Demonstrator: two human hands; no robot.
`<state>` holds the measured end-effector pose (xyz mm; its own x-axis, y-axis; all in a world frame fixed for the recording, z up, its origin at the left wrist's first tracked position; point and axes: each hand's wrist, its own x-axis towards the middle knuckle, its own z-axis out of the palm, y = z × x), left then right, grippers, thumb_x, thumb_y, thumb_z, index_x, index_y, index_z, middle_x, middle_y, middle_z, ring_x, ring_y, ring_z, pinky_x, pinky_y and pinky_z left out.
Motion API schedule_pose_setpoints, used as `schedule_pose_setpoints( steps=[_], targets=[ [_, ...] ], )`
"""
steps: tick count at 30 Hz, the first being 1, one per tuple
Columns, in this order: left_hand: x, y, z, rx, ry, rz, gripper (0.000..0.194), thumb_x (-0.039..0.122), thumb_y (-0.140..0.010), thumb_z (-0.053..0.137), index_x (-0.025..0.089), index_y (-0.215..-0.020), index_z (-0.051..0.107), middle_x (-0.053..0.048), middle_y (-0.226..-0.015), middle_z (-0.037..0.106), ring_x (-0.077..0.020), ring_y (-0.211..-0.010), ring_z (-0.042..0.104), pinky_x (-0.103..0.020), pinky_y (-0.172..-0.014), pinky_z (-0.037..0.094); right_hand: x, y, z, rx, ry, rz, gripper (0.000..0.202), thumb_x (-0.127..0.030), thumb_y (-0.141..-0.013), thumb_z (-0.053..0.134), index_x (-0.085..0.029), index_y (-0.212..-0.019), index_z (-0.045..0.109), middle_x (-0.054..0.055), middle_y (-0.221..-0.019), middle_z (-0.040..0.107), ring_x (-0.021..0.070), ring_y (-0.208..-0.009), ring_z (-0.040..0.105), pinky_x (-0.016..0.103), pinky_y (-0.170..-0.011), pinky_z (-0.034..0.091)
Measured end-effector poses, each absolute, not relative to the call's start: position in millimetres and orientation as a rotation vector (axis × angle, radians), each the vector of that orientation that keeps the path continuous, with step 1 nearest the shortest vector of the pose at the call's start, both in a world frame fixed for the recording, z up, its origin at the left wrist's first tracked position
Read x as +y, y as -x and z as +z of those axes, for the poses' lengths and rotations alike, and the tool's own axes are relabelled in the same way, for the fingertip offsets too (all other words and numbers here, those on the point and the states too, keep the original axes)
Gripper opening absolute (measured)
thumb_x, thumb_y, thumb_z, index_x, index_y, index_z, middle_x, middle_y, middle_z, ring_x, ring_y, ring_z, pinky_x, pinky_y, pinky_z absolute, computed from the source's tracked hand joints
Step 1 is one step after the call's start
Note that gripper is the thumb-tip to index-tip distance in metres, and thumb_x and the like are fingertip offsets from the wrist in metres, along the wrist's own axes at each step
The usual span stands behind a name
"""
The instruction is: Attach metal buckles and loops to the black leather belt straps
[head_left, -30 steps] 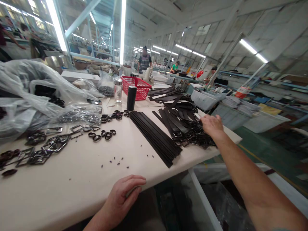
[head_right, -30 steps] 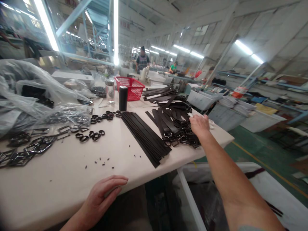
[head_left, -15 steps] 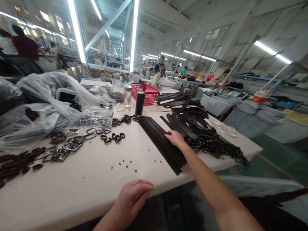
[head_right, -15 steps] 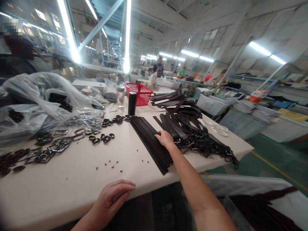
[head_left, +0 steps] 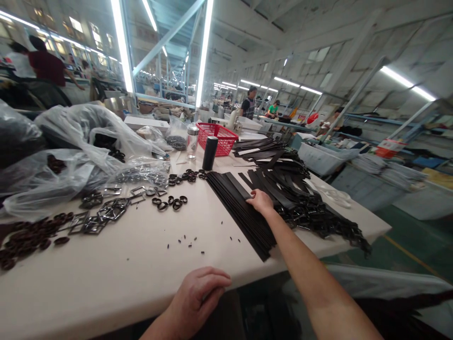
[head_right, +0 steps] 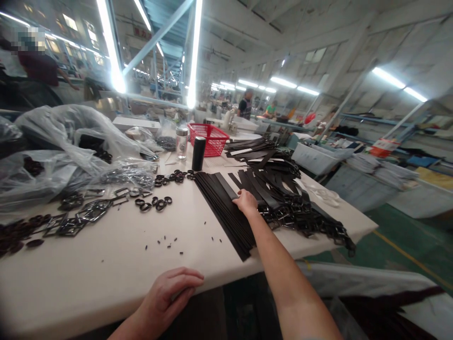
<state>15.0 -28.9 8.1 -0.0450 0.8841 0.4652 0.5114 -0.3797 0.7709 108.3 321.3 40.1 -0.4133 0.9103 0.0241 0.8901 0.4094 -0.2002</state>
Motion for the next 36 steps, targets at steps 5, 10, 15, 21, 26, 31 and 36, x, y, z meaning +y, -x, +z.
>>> schedule_pose_setpoints(
  steps=[5,10,15,21,26,31,36],
  targets=[
    [-28,-14,10,1.453,-1.865,1.392,0.025,0.015,-0.094,0.051,0.025,-0.108,0.068,-0.006,-0.103,0.075,-0.0164,-0.094,0.071,-0.025,-0.086,0.054,308,-106,46,-2.456,1.584,0.239,0.028,-0.035,-0.091,0.065,-0.015,-0.111,0.066,0.008,-0.111,0.069,0.0222,-0.102,0.065,0.043,-0.091,0.051],
    [-30,-15,13,1.423,-1.807,1.414,0.024,0.017,-0.094,0.049,0.024,-0.106,0.069,-0.006,-0.102,0.075,-0.0159,-0.094,0.07,-0.025,-0.086,0.054,284,-114,76,-2.374,1.469,0.303,0.011,-0.028,-0.086,0.065,-0.02,-0.091,0.072,0.009,-0.096,0.076,0.0245,-0.094,0.069,0.033,-0.082,0.05],
    [-27,-10,13,1.329,-1.28,1.518,0.031,0.033,-0.092,0.059,0.02,-0.12,0.064,-0.011,-0.106,0.074,-0.021,-0.096,0.07,-0.033,-0.088,0.054,222,-145,109,-2.355,1.204,0.445,0.02,-0.037,-0.089,0.058,-0.022,-0.093,0.07,0.005,-0.091,0.075,0.021,-0.086,0.069,0.029,-0.08,0.05],
    [-41,35,32,1.059,-0.446,1.805,0.07,0.052,-0.086,0.063,0.016,-0.142,0.041,-0.014,-0.106,0.073,-0.0215,-0.085,0.072,-0.031,-0.071,0.057,134,-191,95,-2.34,0.947,1.435,0.033,-0.052,-0.08,0.066,-0.02,-0.086,0.069,0.002,-0.074,0.069,0.0179,-0.066,0.062,0.026,-0.059,0.049],
    [-83,63,48,1.329,-0.398,1.798,0.044,0.038,-0.073,0.078,0.012,-0.108,0.067,-0.004,-0.077,0.072,-0.011,-0.056,0.065,-0.02,-0.054,0.053,103,-203,57,-2.384,0.909,1.85,0.035,-0.052,-0.082,0.066,-0.017,-0.085,0.07,0.003,-0.075,0.069,0.0183,-0.068,0.063,0.027,-0.062,0.051],
    [-111,46,43,1.342,-0.299,1.751,0.049,0.03,-0.073,0.075,0.016,-0.117,0.06,-0.001,-0.072,0.072,-0.0131,-0.056,0.068,-0.021,-0.054,0.055,69,-177,39,-2.448,0.746,1.565,0.036,-0.044,-0.086,0.065,-0.021,-0.114,0.067,0.008,-0.11,0.073,0.026,-0.102,0.067,0.038,-0.091,0.053],
    [-119,19,35,1.283,-0.243,1.742,0.043,0.03,-0.075,0.074,0.017,-0.113,0.059,-0.002,-0.08,0.071,-0.0131,-0.063,0.07,-0.02,-0.056,0.055,22,-129,35,-2.405,0.518,1.266,0.038,-0.039,-0.086,0.068,-0.023,-0.12,0.063,0.008,-0.119,0.069,0.0256,-0.108,0.065,0.041,-0.096,0.051]
  ],
)
